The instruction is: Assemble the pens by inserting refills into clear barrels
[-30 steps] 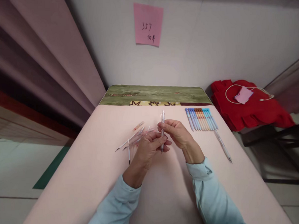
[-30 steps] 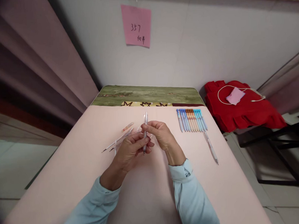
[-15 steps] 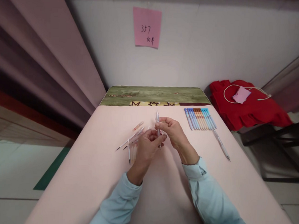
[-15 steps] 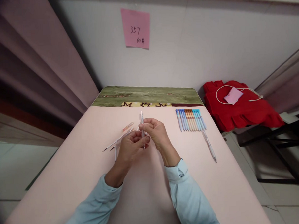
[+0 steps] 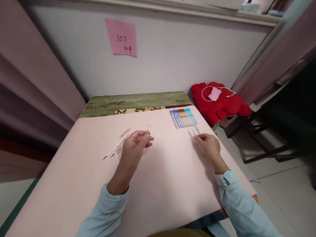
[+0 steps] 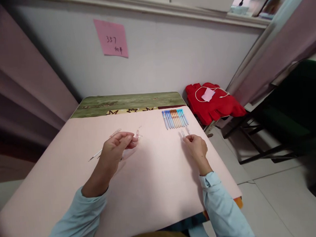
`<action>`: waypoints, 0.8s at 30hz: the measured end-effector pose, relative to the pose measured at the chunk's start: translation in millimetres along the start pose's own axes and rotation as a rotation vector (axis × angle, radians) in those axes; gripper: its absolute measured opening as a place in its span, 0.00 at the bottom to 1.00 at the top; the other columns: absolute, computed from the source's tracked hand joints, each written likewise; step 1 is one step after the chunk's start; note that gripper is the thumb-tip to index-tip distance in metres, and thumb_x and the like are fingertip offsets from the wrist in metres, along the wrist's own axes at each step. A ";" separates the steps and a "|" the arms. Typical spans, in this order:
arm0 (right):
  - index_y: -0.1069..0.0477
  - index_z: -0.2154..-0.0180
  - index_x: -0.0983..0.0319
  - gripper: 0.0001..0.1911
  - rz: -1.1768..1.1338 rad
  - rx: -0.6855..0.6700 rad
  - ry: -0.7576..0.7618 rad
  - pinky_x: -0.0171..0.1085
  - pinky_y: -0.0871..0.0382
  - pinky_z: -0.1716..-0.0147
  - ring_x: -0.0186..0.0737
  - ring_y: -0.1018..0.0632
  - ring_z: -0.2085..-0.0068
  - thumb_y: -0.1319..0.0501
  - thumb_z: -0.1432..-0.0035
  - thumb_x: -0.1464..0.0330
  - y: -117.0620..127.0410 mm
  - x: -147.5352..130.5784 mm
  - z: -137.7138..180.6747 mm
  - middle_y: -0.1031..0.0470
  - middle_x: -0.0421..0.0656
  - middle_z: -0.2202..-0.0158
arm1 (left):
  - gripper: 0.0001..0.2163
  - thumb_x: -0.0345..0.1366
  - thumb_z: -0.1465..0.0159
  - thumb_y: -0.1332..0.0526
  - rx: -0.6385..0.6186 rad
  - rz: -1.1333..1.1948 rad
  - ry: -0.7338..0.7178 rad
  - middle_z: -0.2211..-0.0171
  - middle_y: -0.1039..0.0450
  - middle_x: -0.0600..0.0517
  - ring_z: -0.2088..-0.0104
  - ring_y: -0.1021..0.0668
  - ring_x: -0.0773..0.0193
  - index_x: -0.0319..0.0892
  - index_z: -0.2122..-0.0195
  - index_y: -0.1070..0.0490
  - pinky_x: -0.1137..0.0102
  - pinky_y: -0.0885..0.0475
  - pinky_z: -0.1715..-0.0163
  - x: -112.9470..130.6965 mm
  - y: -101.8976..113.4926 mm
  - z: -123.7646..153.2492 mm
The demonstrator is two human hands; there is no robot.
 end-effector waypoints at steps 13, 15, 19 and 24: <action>0.21 0.57 0.59 0.18 -0.063 0.172 0.059 0.38 0.39 0.65 0.47 0.23 0.62 0.43 0.41 0.58 32.5 40.0 13.6 0.19 0.47 0.61 | 0.17 0.49 0.38 0.41 0.351 -0.816 -0.179 0.53 0.22 0.46 0.53 0.21 0.51 0.45 0.52 0.30 0.60 0.25 0.55 -60.7 78.9 142.4; 0.22 0.56 0.59 0.18 -0.084 0.167 0.039 0.38 0.39 0.65 0.47 0.23 0.61 0.44 0.41 0.59 32.4 55.1 22.0 0.19 0.47 0.60 | 0.18 0.48 0.38 0.42 0.364 -0.912 -0.222 0.51 0.23 0.45 0.51 0.22 0.49 0.44 0.51 0.31 0.58 0.26 0.51 -68.1 87.9 159.0; 0.23 0.55 0.61 0.18 -0.110 0.179 0.028 0.38 0.38 0.64 0.47 0.23 0.61 0.47 0.39 0.61 32.8 69.8 37.7 0.19 0.48 0.60 | 0.19 0.47 0.37 0.43 0.376 -0.951 -0.264 0.50 0.24 0.43 0.49 0.22 0.49 0.43 0.50 0.32 0.56 0.29 0.46 -74.4 93.2 169.2; 0.24 0.58 0.61 0.17 0.044 0.173 0.107 0.38 0.38 0.64 0.45 0.24 0.61 0.41 0.41 0.57 29.5 55.5 56.4 0.22 0.47 0.60 | 0.17 0.45 0.37 0.43 0.348 -0.889 -0.250 0.51 0.24 0.42 0.50 0.22 0.50 0.41 0.51 0.31 0.57 0.29 0.47 -74.9 91.4 162.0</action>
Point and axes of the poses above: each hand's wrist, its own z-axis away from the middle knuckle, its own y-axis out of the back of the hand, x = y × z, the point moved 8 cm from there along -z, towards the middle knuckle
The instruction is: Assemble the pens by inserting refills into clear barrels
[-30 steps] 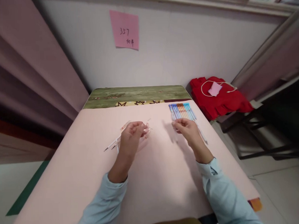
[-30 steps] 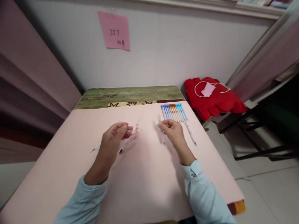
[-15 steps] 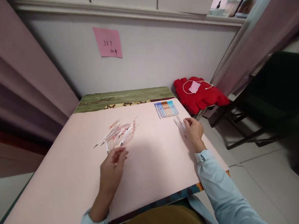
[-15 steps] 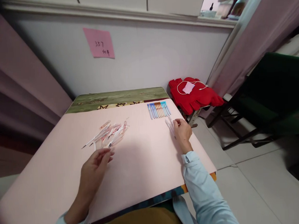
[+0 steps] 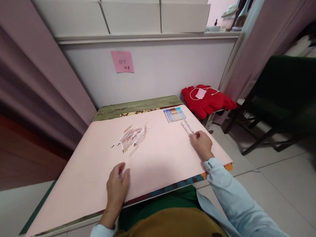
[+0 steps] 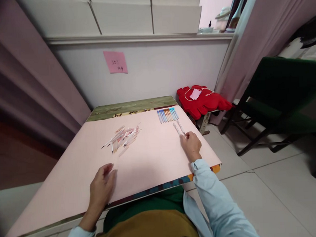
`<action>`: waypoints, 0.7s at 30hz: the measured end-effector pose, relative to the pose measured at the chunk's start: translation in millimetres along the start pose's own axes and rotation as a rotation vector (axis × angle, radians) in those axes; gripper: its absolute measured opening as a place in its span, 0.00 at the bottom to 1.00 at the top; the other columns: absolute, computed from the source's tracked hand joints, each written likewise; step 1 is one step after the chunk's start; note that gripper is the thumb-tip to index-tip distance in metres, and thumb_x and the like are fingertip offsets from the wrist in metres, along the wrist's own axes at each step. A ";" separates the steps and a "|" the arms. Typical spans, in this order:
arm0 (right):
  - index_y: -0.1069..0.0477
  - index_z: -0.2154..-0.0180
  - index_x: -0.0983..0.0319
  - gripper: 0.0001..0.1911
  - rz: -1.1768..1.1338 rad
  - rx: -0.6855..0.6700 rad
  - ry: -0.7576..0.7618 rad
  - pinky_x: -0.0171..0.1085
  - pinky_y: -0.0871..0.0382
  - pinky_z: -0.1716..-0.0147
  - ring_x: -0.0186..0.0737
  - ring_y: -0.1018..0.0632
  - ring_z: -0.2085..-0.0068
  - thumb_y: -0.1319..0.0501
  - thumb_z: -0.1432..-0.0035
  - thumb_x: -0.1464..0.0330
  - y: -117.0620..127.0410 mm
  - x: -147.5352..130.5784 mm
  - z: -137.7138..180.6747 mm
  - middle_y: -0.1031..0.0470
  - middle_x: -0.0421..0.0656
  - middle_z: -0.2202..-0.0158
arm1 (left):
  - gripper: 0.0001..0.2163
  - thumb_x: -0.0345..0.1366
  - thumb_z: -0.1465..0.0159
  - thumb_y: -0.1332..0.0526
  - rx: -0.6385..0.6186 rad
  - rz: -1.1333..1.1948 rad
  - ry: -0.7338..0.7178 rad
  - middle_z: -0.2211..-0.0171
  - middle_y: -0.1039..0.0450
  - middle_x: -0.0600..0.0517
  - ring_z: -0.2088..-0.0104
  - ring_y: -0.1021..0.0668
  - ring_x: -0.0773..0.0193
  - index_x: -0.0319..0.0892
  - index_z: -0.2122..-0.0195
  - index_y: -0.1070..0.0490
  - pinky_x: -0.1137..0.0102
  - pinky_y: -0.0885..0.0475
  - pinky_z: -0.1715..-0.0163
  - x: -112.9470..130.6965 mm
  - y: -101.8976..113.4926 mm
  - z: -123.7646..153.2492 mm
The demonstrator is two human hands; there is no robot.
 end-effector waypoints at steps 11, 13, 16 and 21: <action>0.24 0.56 0.65 0.18 0.237 -0.073 0.028 0.40 0.35 0.60 0.47 0.21 0.59 0.45 0.36 0.60 -6.6 -16.1 3.9 0.23 0.52 0.58 | 0.14 0.44 0.37 0.44 0.007 0.017 -0.078 0.53 0.23 0.43 0.51 0.22 0.49 0.42 0.55 0.30 0.57 0.28 0.51 2.9 -0.4 1.5; 0.24 0.55 0.65 0.19 0.245 -0.066 0.026 0.41 0.35 0.60 0.47 0.21 0.59 0.47 0.35 0.60 -6.5 -15.4 3.6 0.23 0.53 0.58 | 0.14 0.44 0.37 0.44 0.008 0.025 -0.079 0.54 0.23 0.43 0.52 0.22 0.49 0.42 0.55 0.30 0.58 0.28 0.51 3.3 -0.2 1.5; 0.25 0.55 0.65 0.19 0.255 -0.061 0.030 0.41 0.35 0.60 0.48 0.21 0.59 0.47 0.34 0.59 -5.9 -15.8 4.1 0.23 0.53 0.59 | 0.13 0.43 0.37 0.44 0.013 0.035 -0.075 0.54 0.23 0.43 0.52 0.22 0.50 0.42 0.55 0.30 0.58 0.28 0.51 3.8 0.7 1.7; 0.24 0.59 0.64 0.19 0.264 -0.080 0.047 0.41 0.35 0.62 0.48 0.21 0.60 0.46 0.35 0.57 -6.8 -16.9 5.4 0.22 0.52 0.61 | 0.13 0.41 0.37 0.43 0.024 0.042 -0.071 0.55 0.23 0.43 0.53 0.22 0.51 0.41 0.56 0.29 0.59 0.28 0.52 4.0 2.3 1.6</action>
Point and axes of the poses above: each hand's wrist, its own z-axis away from the middle knuckle, its own y-axis out of the back of the hand, x = y × z, the point moved 8 cm from there along -z, towards the middle knuckle
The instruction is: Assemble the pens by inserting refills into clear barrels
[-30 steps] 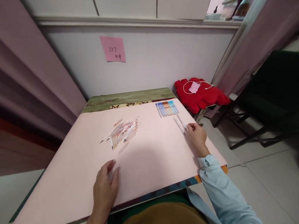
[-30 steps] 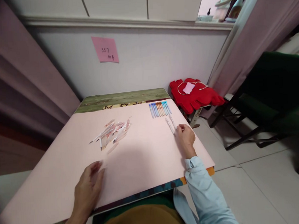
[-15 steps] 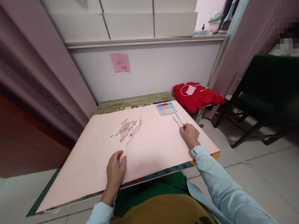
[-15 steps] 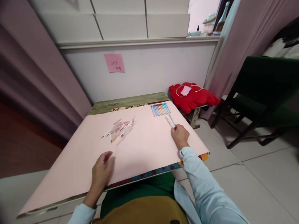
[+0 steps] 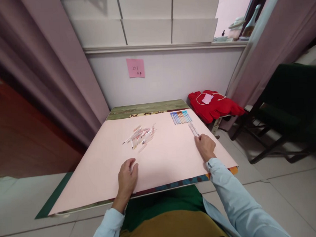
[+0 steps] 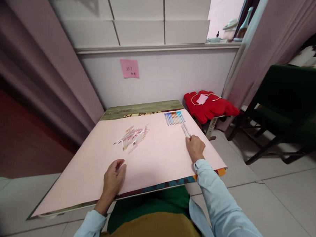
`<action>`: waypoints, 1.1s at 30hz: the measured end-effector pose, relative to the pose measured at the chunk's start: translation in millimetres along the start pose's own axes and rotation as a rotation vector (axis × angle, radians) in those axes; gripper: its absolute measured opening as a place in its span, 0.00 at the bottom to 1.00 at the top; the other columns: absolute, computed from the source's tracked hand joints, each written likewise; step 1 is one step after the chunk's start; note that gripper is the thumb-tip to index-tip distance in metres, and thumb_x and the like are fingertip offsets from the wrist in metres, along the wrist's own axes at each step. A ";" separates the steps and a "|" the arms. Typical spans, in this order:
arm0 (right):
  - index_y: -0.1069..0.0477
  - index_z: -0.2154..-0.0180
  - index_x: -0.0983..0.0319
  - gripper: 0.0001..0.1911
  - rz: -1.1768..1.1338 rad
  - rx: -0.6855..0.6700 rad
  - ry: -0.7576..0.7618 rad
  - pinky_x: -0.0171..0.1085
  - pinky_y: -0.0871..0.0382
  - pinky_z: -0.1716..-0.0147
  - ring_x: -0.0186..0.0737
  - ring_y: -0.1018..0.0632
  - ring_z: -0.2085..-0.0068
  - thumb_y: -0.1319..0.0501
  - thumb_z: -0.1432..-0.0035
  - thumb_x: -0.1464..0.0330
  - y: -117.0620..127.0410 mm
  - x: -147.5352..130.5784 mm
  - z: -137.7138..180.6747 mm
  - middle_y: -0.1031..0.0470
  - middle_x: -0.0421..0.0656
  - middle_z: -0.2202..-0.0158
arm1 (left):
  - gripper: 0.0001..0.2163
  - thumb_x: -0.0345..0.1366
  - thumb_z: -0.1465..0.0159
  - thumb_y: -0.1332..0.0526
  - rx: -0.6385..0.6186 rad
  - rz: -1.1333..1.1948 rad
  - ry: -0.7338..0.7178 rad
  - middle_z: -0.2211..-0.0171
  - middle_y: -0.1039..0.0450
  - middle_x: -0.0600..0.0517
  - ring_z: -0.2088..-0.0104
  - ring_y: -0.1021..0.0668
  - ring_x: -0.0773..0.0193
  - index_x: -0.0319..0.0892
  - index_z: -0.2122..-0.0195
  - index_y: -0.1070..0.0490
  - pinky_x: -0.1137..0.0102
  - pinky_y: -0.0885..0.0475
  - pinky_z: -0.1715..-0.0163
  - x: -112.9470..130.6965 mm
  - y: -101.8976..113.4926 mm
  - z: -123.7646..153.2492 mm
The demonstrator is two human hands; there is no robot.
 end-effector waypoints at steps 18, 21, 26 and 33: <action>0.24 0.61 0.61 0.18 0.056 -0.037 0.055 0.38 0.41 0.68 0.42 0.24 0.67 0.46 0.34 0.57 -6.7 -6.2 0.5 0.23 0.48 0.61 | 0.07 0.36 0.33 0.43 0.050 -0.067 -0.154 0.58 0.23 0.47 0.55 0.22 0.57 0.43 0.61 0.27 0.61 0.26 0.52 4.5 3.3 0.8; 0.24 0.62 0.61 0.18 0.072 -0.038 0.073 0.37 0.45 0.71 0.41 0.25 0.69 0.45 0.34 0.56 -7.2 -8.3 -1.2 0.23 0.47 0.63 | 0.06 0.36 0.33 0.42 0.062 -0.078 -0.159 0.57 0.23 0.47 0.55 0.22 0.57 0.44 0.61 0.26 0.61 0.26 0.52 4.8 3.9 1.2; 0.25 0.63 0.60 0.18 0.090 -0.012 0.073 0.36 0.51 0.74 0.39 0.28 0.71 0.44 0.35 0.54 -6.5 -7.6 -3.9 0.22 0.45 0.63 | 0.06 0.34 0.33 0.42 0.044 -0.093 -0.115 0.55 0.24 0.47 0.53 0.22 0.57 0.44 0.58 0.26 0.60 0.26 0.51 2.2 2.4 1.4; 0.26 0.64 0.58 0.20 0.041 -0.050 0.016 0.35 0.49 0.75 0.40 0.29 0.71 0.44 0.36 0.50 -7.0 -4.0 -4.7 0.22 0.44 0.62 | 0.08 0.33 0.33 0.42 0.003 -0.091 -0.071 0.51 0.25 0.46 0.50 0.23 0.56 0.45 0.55 0.27 0.59 0.26 0.49 -2.7 2.3 4.6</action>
Point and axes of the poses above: each hand's wrist, its own z-axis away from the middle knuckle, its own y-axis out of the back of the hand, x = y × z, the point moved 8 cm from there along -z, towards the middle knuckle
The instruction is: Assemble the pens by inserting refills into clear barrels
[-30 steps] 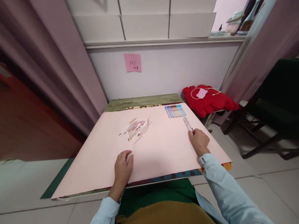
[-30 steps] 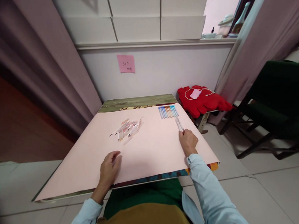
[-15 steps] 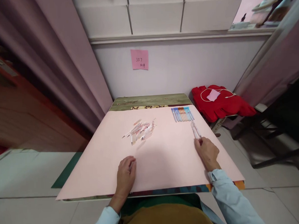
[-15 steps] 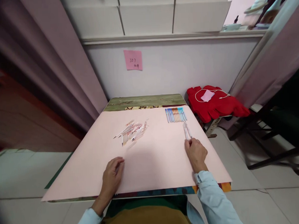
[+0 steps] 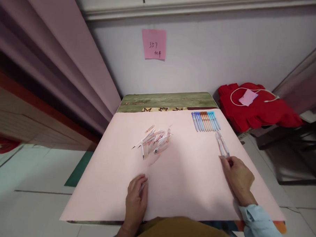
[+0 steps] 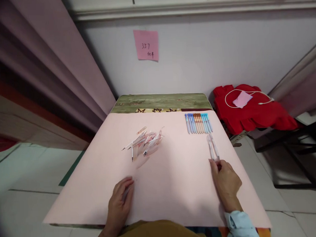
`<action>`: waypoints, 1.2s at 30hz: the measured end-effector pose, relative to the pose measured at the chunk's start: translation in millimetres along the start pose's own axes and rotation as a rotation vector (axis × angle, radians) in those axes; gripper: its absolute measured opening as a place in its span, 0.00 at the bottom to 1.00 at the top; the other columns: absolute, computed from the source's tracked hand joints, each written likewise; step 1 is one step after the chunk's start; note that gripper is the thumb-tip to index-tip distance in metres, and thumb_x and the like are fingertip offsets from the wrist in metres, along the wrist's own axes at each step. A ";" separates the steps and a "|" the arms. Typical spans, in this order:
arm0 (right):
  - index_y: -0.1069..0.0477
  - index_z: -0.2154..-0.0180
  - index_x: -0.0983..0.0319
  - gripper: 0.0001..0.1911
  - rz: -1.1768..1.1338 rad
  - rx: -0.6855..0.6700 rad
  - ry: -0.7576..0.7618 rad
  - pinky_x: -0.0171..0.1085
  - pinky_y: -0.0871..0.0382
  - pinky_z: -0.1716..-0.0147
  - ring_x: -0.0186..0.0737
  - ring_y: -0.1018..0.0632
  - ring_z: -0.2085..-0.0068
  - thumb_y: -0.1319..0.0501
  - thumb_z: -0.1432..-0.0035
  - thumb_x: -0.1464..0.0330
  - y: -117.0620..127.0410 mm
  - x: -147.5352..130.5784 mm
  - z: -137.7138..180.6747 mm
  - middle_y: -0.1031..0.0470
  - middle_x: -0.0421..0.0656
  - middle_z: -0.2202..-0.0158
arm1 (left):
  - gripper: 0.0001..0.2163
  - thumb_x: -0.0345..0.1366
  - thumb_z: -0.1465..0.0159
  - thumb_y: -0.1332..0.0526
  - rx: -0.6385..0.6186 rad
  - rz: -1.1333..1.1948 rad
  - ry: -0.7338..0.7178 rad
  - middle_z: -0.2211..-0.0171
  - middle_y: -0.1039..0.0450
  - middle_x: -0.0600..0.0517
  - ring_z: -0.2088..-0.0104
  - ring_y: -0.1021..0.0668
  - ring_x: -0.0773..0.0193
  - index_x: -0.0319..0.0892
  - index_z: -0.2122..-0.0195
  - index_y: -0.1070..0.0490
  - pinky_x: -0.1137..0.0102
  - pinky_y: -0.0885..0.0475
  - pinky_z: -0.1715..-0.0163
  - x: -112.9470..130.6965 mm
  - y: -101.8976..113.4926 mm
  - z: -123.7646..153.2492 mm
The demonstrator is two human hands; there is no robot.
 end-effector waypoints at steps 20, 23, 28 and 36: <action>0.29 0.72 0.61 0.18 -0.287 0.231 0.480 0.34 0.40 0.74 0.34 0.28 0.74 0.39 0.36 0.55 25.5 -24.4 24.3 0.27 0.41 0.76 | 0.15 0.34 0.33 0.41 0.100 -0.011 0.177 0.47 0.31 0.43 0.49 0.25 0.56 0.44 0.46 0.35 0.60 0.25 0.49 -5.9 5.3 -31.6; 0.29 0.74 0.60 0.15 -0.320 0.122 0.794 0.33 0.41 0.72 0.31 0.30 0.76 0.37 0.36 0.61 22.6 -48.9 42.3 0.30 0.37 0.78 | 0.14 0.35 0.33 0.41 0.150 -0.055 0.180 0.46 0.31 0.42 0.45 0.27 0.54 0.43 0.47 0.34 0.56 0.28 0.45 -3.8 9.4 -30.9; 0.30 0.74 0.59 0.13 -0.407 0.030 1.073 0.36 0.40 0.71 0.33 0.31 0.77 0.38 0.36 0.65 18.7 -60.8 57.4 0.32 0.37 0.79 | 0.14 0.36 0.33 0.42 0.167 -0.117 0.204 0.46 0.32 0.41 0.45 0.27 0.52 0.42 0.47 0.35 0.55 0.29 0.44 -4.0 8.9 -29.7; 0.31 0.74 0.59 0.13 -0.468 -0.044 1.107 0.36 0.40 0.73 0.34 0.31 0.78 0.39 0.35 0.65 13.5 -60.2 55.9 0.32 0.38 0.79 | 0.15 0.36 0.34 0.42 0.165 -0.221 0.180 0.46 0.32 0.39 0.44 0.28 0.50 0.40 0.46 0.36 0.52 0.31 0.44 -1.4 3.9 -28.3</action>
Point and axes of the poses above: each hand's wrist, its own z-axis away from the middle knuckle, its own y-axis out of the back of the hand, x = y × z, the point moved 8 cm from there along -z, towards the middle knuckle
